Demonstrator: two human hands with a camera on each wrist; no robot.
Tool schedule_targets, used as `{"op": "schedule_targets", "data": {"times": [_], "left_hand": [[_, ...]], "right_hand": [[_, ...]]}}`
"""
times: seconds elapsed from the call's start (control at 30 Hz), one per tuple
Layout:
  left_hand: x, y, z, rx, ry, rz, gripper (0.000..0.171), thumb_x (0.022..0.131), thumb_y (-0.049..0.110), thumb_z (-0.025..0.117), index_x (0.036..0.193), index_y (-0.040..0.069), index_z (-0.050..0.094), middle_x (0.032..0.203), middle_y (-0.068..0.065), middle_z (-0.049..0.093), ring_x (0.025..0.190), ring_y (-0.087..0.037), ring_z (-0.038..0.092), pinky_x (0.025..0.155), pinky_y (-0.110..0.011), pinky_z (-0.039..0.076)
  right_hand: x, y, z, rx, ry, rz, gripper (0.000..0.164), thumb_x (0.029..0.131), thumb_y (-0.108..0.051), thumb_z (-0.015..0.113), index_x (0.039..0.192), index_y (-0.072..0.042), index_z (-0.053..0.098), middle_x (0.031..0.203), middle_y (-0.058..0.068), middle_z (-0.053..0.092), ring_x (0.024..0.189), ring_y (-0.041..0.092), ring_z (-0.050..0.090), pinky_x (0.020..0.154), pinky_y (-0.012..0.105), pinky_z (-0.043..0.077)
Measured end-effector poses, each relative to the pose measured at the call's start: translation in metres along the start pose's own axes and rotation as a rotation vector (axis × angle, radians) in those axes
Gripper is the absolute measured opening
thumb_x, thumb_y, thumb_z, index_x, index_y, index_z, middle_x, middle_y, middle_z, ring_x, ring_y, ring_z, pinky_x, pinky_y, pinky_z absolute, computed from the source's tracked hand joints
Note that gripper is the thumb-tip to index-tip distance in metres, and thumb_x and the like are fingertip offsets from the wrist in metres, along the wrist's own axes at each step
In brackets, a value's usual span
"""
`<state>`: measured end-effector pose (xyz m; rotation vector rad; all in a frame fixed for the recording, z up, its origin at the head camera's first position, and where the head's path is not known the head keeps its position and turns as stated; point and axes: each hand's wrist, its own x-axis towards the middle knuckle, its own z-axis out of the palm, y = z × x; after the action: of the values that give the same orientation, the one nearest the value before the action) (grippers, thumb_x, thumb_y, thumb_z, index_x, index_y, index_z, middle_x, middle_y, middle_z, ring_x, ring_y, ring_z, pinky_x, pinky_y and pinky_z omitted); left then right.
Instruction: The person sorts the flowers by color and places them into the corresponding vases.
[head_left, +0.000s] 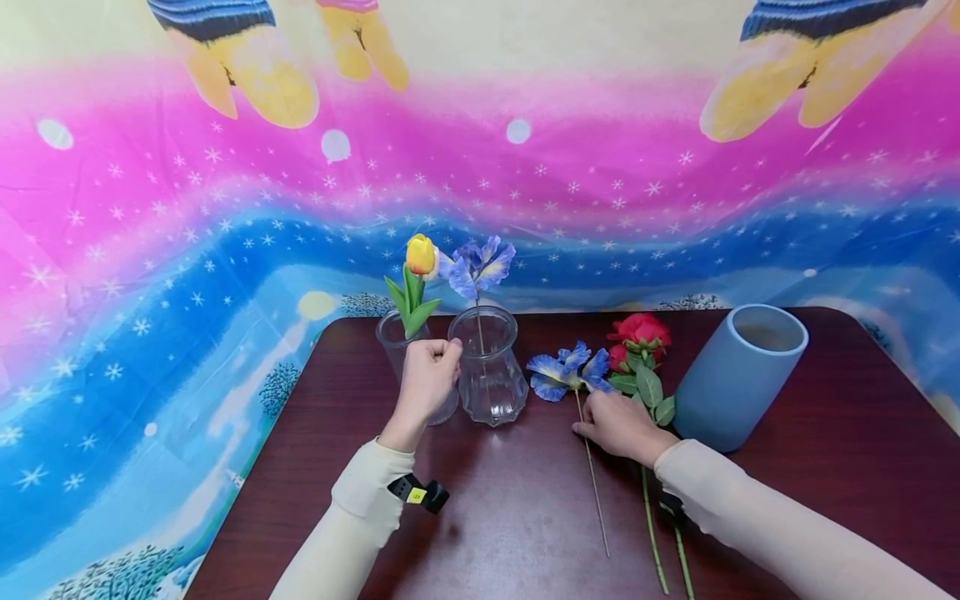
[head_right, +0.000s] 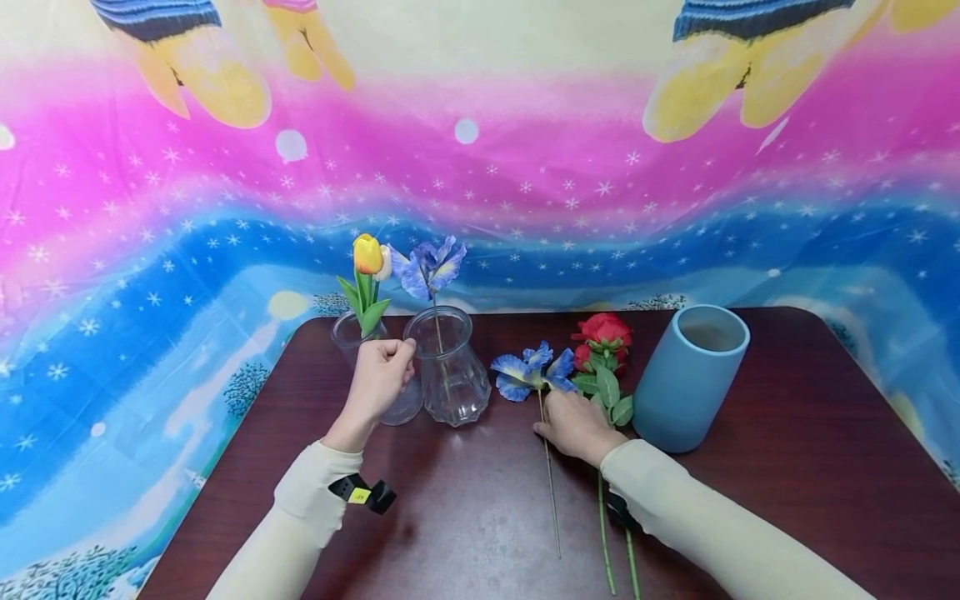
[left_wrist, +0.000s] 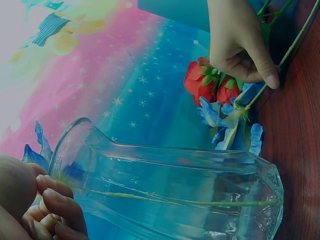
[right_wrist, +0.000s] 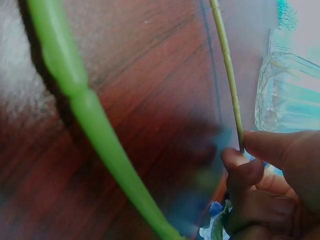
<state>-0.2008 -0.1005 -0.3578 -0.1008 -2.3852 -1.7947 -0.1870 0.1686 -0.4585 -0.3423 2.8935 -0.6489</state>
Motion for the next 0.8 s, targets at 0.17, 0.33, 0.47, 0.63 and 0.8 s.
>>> {"op": "schedule_targets", "data": {"times": [0.17, 0.33, 0.47, 0.63, 0.8], "left_hand": [[-0.005, 0.0086, -0.0019, -0.002, 0.0, -0.002, 0.049, 0.099, 0.003, 0.052, 0.05, 0.005, 0.046, 0.041, 0.008, 0.04, 0.037, 0.004, 0.032, 0.046, -0.017, 0.025], [-0.0044, 0.0076, -0.0014, -0.007, -0.001, 0.004, 0.05, 0.1, 0.003, 0.052, 0.05, 0.004, 0.046, 0.041, 0.008, 0.041, 0.037, 0.004, 0.033, 0.046, -0.018, 0.025], [-0.0033, 0.0064, -0.0012, -0.011, -0.004, 0.001, 0.05, 0.1, 0.003, 0.052, 0.05, 0.004, 0.047, 0.041, 0.008, 0.041, 0.037, 0.004, 0.033, 0.046, -0.018, 0.025], [-0.0035, 0.0067, -0.0013, -0.014, -0.003, -0.001, 0.05, 0.1, 0.003, 0.052, 0.05, 0.004, 0.047, 0.041, 0.007, 0.04, 0.037, 0.003, 0.033, 0.045, -0.018, 0.026], [-0.0038, 0.0059, -0.001, -0.007, 0.0, 0.003, 0.05, 0.099, 0.003, 0.052, 0.05, 0.004, 0.046, 0.041, 0.007, 0.04, 0.037, 0.004, 0.033, 0.046, -0.018, 0.025]], "right_hand": [[0.0007, 0.001, 0.0006, 0.011, -0.006, 0.006, 0.052, 0.091, -0.025, 0.074, 0.053, -0.02, 0.039, 0.05, -0.006, 0.032, 0.047, 0.013, 0.038, 0.044, 0.029, 0.027], [0.0038, 0.0014, 0.0002, 0.028, -0.011, 0.014, 0.054, 0.091, -0.022, 0.073, 0.05, -0.02, 0.038, 0.048, -0.007, 0.031, 0.045, 0.011, 0.037, 0.045, 0.028, 0.028], [0.0055, 0.0012, -0.0015, 0.06, 0.003, 0.009, 0.055, 0.092, -0.019, 0.071, 0.049, -0.021, 0.036, 0.046, -0.007, 0.03, 0.044, 0.01, 0.035, 0.046, 0.027, 0.028], [0.0076, 0.0014, -0.0034, 0.091, 0.038, 0.013, 0.054, 0.092, -0.016, 0.068, 0.05, -0.021, 0.035, 0.047, -0.007, 0.028, 0.044, 0.011, 0.032, 0.047, 0.027, 0.027], [0.0089, 0.0016, -0.0062, 0.114, 0.066, 0.02, 0.053, 0.094, -0.016, 0.067, 0.052, -0.02, 0.034, 0.049, -0.006, 0.027, 0.045, 0.012, 0.032, 0.047, 0.029, 0.026]]}}
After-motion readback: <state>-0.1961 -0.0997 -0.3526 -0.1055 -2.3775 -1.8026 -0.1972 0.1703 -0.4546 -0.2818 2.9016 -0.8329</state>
